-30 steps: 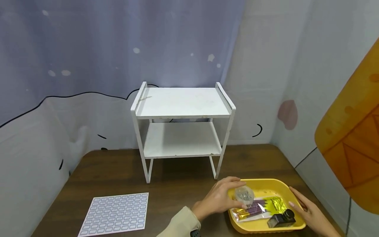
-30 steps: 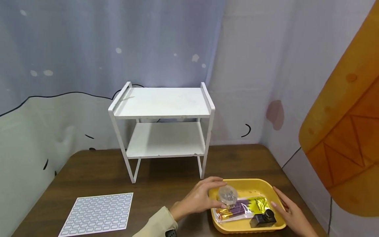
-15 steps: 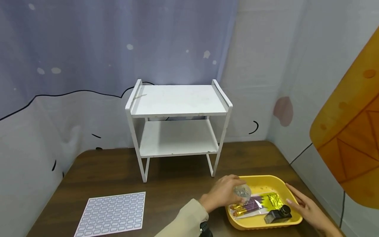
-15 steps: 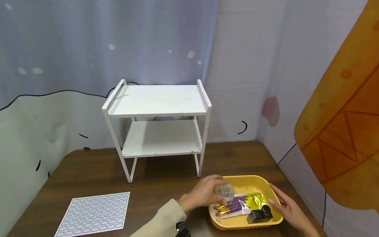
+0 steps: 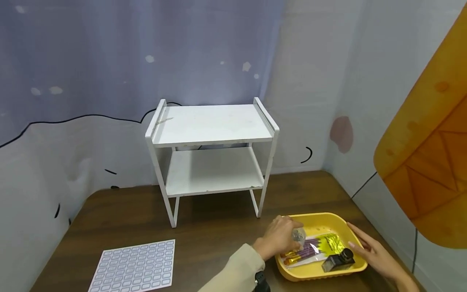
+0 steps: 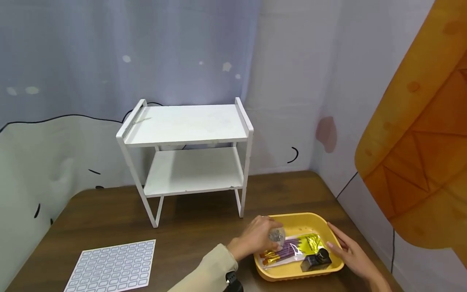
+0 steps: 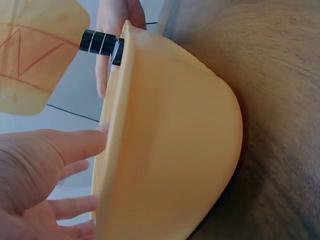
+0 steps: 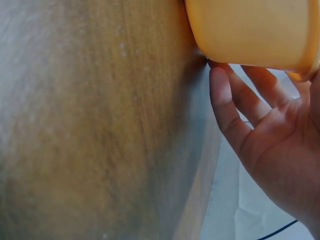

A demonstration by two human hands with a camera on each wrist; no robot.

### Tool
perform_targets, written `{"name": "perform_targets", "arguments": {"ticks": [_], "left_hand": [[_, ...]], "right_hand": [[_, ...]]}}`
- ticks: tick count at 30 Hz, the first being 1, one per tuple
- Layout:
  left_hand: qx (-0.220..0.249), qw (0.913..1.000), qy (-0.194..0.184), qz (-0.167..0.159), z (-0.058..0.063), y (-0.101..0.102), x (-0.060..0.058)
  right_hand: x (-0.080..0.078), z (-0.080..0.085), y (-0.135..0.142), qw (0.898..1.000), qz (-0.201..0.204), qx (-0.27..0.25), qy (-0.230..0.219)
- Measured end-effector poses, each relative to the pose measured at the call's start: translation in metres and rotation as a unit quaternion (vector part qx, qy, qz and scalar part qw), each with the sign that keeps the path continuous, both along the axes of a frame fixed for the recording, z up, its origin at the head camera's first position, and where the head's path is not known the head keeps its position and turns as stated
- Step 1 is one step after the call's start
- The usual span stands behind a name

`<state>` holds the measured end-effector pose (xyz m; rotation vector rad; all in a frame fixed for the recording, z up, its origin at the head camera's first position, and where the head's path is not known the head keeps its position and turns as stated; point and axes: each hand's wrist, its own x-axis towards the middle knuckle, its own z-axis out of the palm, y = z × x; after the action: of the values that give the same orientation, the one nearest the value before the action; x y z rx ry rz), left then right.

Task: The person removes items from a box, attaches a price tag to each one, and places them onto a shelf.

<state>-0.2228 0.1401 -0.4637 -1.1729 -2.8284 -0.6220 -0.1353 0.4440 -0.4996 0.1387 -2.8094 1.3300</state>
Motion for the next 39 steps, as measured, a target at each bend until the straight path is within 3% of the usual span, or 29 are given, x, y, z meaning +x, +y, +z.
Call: {"name": "perform_targets", "arguments": {"ticks": [6,14,20,27,34,39], "left_hand": [[0.006,1.0,-0.004,0.0,-0.0024,0.0005,-0.0007],[-0.005,0.9998,-0.009,-0.017,-0.0018,0.0004,-0.0033],[-0.025,0.9988,-0.037,-0.022,0.0017,-0.0003,-0.0057],[-0.068,0.9974,0.003,-0.026,-0.0028,0.0047,-0.0047],[-0.074,0.9971,-0.005,-0.014,-0.0035,0.0069,-0.001],[-0.061,0.9972,0.01,-0.041,-0.0057,0.0065,-0.0022]], "right_hand": [[-0.003,0.0041,0.0004,0.999,0.025,-0.034,-0.011],[-0.0073,0.0036,0.0006,0.999,0.026,-0.034,0.024],[-0.0077,0.0059,0.0009,0.999,0.017,-0.037,0.011],[-0.0062,0.007,-0.0006,1.0,-0.006,-0.018,-0.005],[-0.0041,0.0053,-0.0018,0.999,-0.009,-0.019,-0.024],[-0.0019,0.0032,-0.0023,1.0,-0.011,-0.022,-0.014]]}}
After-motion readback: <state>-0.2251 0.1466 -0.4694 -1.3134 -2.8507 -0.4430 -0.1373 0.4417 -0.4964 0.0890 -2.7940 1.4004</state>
